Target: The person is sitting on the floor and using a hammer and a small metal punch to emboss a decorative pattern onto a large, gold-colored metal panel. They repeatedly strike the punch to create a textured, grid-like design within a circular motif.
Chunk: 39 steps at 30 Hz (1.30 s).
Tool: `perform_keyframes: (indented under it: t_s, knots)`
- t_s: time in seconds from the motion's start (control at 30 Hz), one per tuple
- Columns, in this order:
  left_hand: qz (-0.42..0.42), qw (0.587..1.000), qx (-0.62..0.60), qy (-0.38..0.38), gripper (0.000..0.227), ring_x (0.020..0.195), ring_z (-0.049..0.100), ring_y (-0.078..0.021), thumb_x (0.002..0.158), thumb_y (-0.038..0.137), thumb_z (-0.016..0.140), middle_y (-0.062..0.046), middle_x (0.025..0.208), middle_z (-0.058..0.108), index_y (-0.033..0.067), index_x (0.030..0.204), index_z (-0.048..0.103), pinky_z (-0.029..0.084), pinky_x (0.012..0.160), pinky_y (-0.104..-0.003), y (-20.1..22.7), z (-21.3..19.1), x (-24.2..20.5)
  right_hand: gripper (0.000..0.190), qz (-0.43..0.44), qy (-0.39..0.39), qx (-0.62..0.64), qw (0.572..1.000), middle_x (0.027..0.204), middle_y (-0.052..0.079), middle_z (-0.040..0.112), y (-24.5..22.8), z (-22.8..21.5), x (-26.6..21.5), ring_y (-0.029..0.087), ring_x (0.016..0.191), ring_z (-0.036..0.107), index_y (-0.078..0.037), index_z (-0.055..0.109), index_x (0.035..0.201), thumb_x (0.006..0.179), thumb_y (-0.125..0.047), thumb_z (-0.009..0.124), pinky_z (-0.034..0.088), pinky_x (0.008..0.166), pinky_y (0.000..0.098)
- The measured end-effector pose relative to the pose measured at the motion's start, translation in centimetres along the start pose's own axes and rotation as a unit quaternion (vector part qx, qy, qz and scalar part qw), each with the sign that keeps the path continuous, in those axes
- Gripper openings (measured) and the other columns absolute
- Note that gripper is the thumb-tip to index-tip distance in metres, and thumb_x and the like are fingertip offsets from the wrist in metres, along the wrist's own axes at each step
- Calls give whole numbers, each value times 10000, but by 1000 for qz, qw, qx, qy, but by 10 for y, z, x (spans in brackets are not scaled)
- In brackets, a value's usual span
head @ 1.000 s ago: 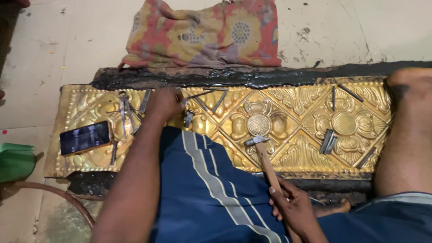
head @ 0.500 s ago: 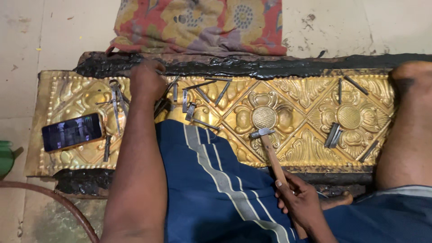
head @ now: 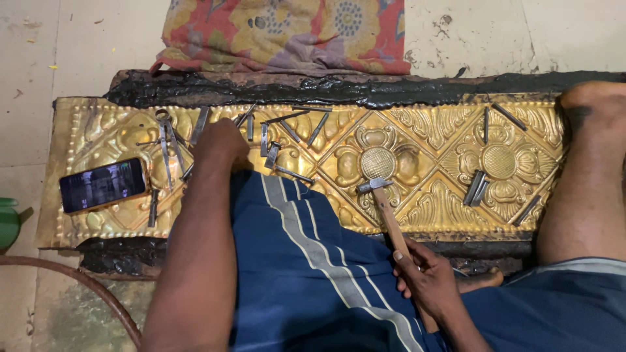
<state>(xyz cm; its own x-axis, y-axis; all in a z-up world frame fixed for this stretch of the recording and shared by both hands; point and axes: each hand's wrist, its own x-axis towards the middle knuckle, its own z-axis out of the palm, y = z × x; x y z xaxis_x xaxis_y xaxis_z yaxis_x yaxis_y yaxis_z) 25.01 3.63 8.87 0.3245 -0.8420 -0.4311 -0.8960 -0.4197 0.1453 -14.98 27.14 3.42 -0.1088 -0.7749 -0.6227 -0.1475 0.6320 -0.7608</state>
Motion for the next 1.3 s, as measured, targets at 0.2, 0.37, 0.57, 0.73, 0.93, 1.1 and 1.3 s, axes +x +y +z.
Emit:
perform_keyframes:
  t_s: [0.2,0.37,0.57,0.73,0.93,1.1,1.3]
  knots:
    - [-46,984,-62,159,306,1148,677,-388,864,147,729,-237,1209,706,30,1147,737,558,928,-475,-23,3,0,509,-10,-2,-11,1000,717,83,676,-6,2,-4,132,507,608,-66,609,1418,929,-193,672,483,435,279]
    - [-36,992,-47,115,386,1160,655,-382,853,205,761,-248,1253,661,1,1174,692,541,943,-454,-8,18,-2,521,-36,-13,5,999,710,63,665,-4,3,-7,120,499,596,-76,603,1425,923,-196,673,475,429,270]
    - [-60,989,-60,118,471,1186,656,-370,856,187,783,-219,1317,645,16,1273,646,561,925,-480,2,23,2,499,-12,-7,-12,1000,707,68,666,-8,4,-5,125,496,596,-92,621,1413,928,-198,671,473,427,275]
    - [-53,996,-15,68,642,1188,644,-376,768,179,894,-216,1324,637,27,1322,606,558,923,-474,-2,10,-15,491,-22,-15,-11,1000,706,68,665,-4,2,-6,122,494,595,-87,629,1407,931,-203,668,476,428,271]
    - [-89,867,-490,4,762,830,742,-328,787,-193,616,-258,1167,656,103,1460,416,624,619,-405,-12,-6,-32,502,-18,-20,-13,1000,700,69,667,-10,1,-4,124,493,600,-79,615,1407,926,-212,672,479,430,277]
    - [-23,702,-710,-53,715,830,769,-316,838,-189,537,-276,1079,695,132,1469,443,642,684,-392,-30,-6,-31,499,-23,-20,-24,999,698,73,667,-11,4,-6,123,494,594,-80,620,1410,932,-215,665,480,431,278]
    - [60,636,-761,-113,571,867,776,-334,905,-164,557,-263,1041,696,72,1412,446,654,737,-404,-14,-9,-38,501,-18,-19,-13,1000,714,86,675,-11,1,-7,133,503,596,-56,614,1412,934,-198,663,483,436,288]
